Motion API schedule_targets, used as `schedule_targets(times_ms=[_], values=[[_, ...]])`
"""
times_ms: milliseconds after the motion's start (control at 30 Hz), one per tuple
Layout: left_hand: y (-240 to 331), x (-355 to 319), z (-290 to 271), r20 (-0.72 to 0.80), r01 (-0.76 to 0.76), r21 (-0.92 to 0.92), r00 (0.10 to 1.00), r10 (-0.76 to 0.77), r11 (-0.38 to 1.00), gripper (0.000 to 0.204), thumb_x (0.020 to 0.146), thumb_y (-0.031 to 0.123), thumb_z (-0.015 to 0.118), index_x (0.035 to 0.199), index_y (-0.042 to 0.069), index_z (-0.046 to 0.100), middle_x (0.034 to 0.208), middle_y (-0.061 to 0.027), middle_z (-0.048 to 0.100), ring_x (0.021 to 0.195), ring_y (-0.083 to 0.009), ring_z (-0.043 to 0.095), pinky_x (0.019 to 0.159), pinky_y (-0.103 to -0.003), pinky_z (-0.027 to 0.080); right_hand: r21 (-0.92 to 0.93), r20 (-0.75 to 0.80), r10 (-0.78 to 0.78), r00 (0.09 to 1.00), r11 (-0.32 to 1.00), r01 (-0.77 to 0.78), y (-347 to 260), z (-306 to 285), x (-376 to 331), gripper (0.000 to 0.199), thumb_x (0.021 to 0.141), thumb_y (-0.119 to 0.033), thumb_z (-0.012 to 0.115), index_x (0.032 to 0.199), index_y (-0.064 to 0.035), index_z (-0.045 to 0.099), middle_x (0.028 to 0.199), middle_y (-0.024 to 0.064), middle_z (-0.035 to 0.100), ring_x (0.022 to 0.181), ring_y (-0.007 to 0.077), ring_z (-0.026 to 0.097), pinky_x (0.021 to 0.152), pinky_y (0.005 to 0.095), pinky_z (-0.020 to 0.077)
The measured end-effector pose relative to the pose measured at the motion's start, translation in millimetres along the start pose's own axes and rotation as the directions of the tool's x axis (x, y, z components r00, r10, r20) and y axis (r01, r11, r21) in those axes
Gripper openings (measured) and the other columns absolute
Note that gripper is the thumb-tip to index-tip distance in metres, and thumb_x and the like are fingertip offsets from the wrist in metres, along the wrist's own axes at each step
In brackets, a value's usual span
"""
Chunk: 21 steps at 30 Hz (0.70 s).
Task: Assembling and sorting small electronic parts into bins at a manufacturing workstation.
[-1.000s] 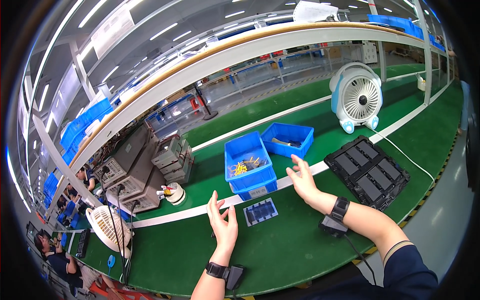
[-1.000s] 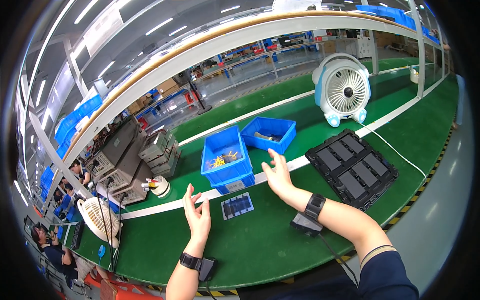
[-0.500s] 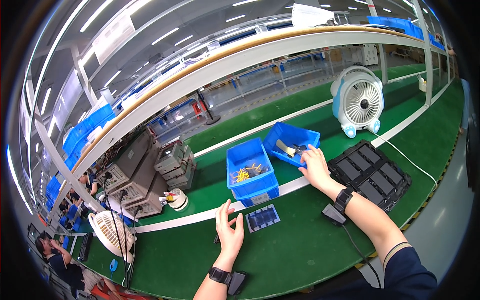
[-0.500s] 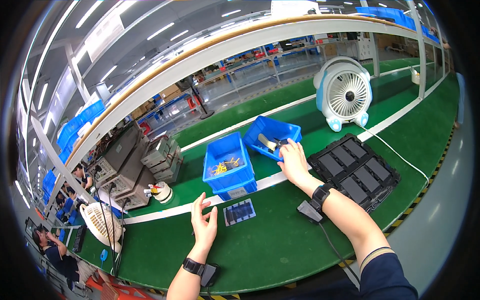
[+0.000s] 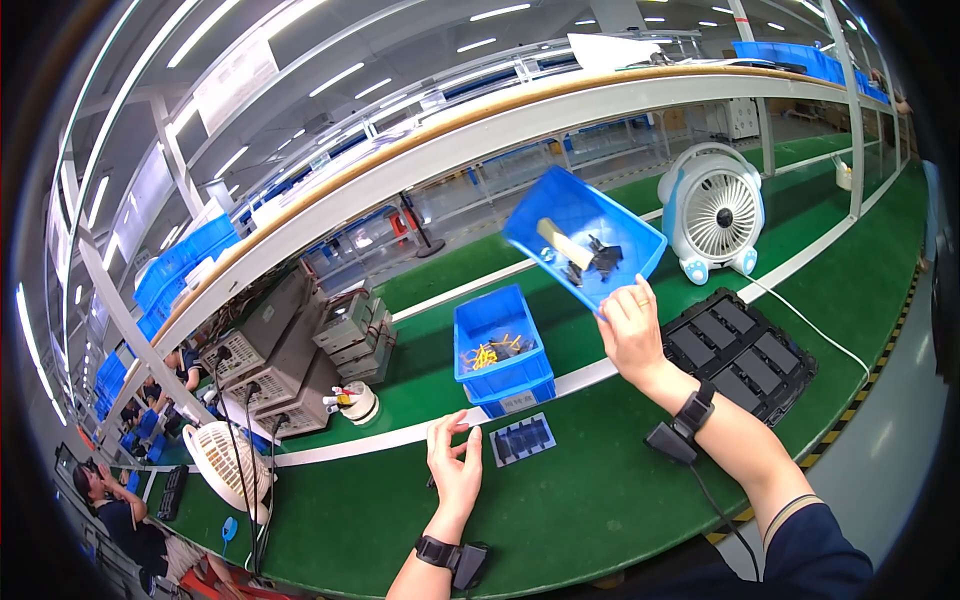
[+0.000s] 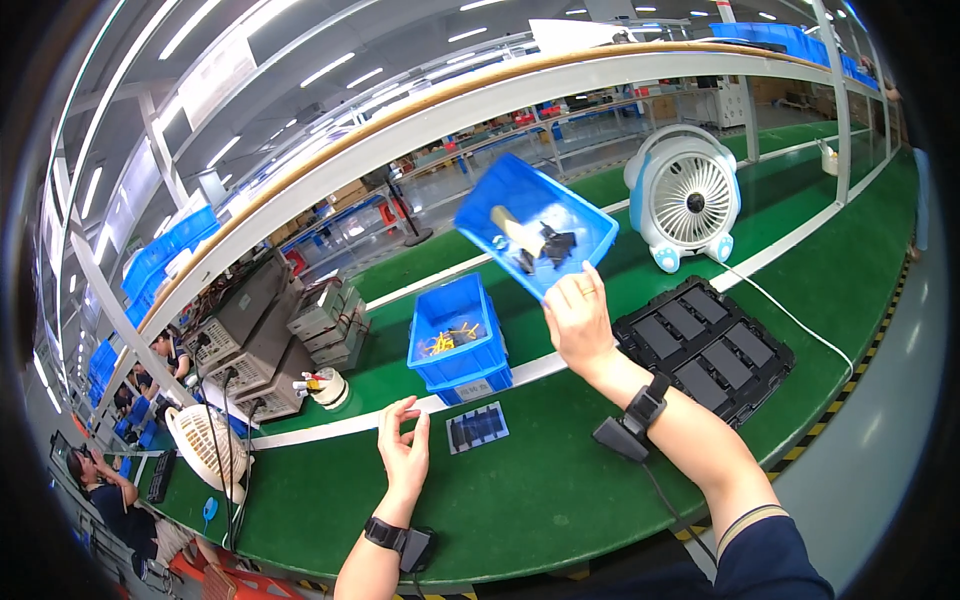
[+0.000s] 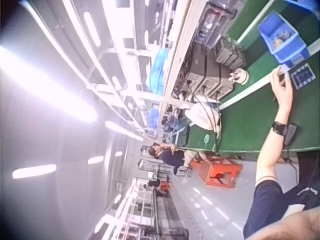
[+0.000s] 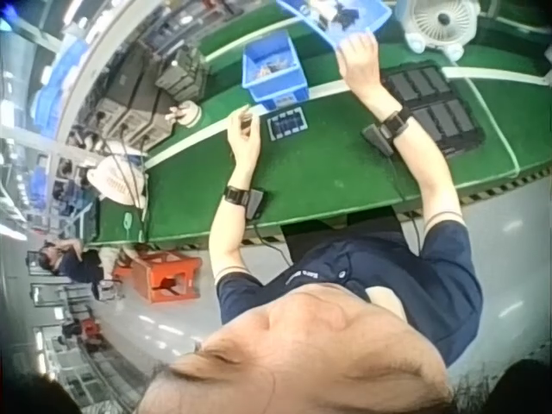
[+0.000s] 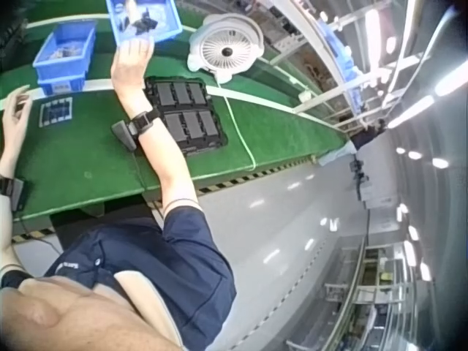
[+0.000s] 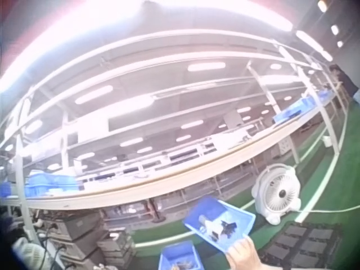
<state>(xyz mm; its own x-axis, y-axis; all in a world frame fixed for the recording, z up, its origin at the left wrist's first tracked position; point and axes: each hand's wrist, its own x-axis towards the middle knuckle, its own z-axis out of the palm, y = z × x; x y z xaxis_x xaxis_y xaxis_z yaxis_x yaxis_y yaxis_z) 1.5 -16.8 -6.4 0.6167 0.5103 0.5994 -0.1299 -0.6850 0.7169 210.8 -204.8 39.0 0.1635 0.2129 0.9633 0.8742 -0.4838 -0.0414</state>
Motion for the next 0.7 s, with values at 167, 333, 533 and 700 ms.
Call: schedule_targets(times_ms=[167,333,533,700], values=[[10,-1,-13,0.253,0.295,-0.53,0.95,-0.184,0.795,0.035,0.087,0.019,0.057,0.116,0.002,0.05,0.112,-0.0099,0.053,0.105,-0.018,0.053,0.083,-0.03,0.047,0.141,-0.047,-0.267,0.963,0.952,0.271,-60,-17,2,0.005,0.071,-0.004,0.058,0.075,-0.0059,0.054,0.074,0.0031,0.051,0.081,0.0184,0.055,0.097,0.0426,0.0323],[37,9,-9,0.388,0.382,-0.834,0.919,-0.068,0.398,0.066,0.086,0.037,0.056,0.135,0.01,0.021,0.13,-0.0123,0.037,0.118,-0.0248,0.042,0.094,-0.043,0.04,0.362,-0.012,-0.342,0.94,0.874,0.323,-97,-27,-16,0.008,0.068,-0.007,0.061,0.075,-0.007,0.057,0.078,0.0012,0.055,0.083,0.0159,0.056,0.097,0.0422,0.034],[49,16,-24,0.24,0.388,-0.741,0.915,-0.323,0.548,0.049,0.083,0.013,0.062,0.124,0.009,0.035,0.117,-0.0061,0.045,0.106,-0.0179,0.049,0.083,-0.04,0.048,0.494,0.029,-0.309,0.951,0.831,0.256,-108,-25,-20,0.023,0.068,-0.015,0.067,0.087,-0.0077,0.058,0.094,0.0031,0.056,0.092,0.0191,0.054,0.095,0.0408,0.0369],[63,46,-38,-0.089,0.176,-0.603,0.955,-0.284,0.778,0.063,0.074,0.006,0.069,0.126,0.006,0.033,0.108,-0.0076,0.047,0.098,-0.0183,0.053,0.082,-0.032,0.048,0.484,0.212,-0.036,0.977,0.872,-0.073,-89,-14,-23,0.057,0.07,-0.022,0.068,0.119,-0.0059,0.045,0.124,0.0137,0.042,0.115,0.0311,0.039,0.098,0.0433,0.0308]])
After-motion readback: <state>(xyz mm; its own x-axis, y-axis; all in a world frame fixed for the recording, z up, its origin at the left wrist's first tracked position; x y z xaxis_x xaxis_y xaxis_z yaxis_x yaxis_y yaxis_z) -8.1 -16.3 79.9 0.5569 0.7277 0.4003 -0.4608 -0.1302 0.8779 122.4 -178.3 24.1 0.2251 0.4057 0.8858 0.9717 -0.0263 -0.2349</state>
